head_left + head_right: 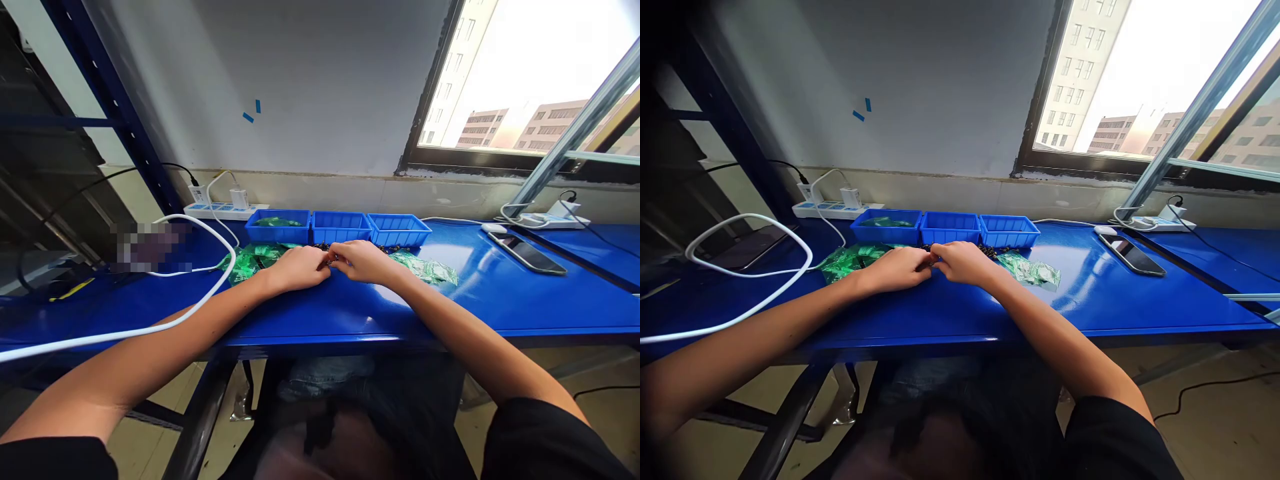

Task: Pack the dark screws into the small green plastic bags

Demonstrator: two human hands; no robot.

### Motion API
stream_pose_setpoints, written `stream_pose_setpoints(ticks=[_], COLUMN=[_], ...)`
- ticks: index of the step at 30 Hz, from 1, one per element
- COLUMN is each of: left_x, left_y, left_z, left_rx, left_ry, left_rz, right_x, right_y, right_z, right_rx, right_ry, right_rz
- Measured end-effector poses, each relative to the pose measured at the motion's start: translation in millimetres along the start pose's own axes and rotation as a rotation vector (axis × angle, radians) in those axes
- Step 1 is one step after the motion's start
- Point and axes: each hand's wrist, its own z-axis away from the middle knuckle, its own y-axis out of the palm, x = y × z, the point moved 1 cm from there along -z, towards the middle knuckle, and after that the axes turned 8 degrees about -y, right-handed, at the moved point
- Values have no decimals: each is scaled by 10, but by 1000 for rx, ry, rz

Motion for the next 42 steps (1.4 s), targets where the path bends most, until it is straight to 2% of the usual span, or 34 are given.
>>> stream_pose_setpoints(ticks=[14,30,42], left_x=[8,-16,-26], left_y=[56,36,52], left_z=[-15,5,6], left_rx=[50,62,61], left_ry=[49,10,-37], left_rz=[-49,-76,-75], right_x=[-18,-40,0], right_y=[4,7,-17], right_z=[-1,-3,-18], right_rx=[25,-4,-47], right_ry=[23,42,135], right_rz=[29,34,31])
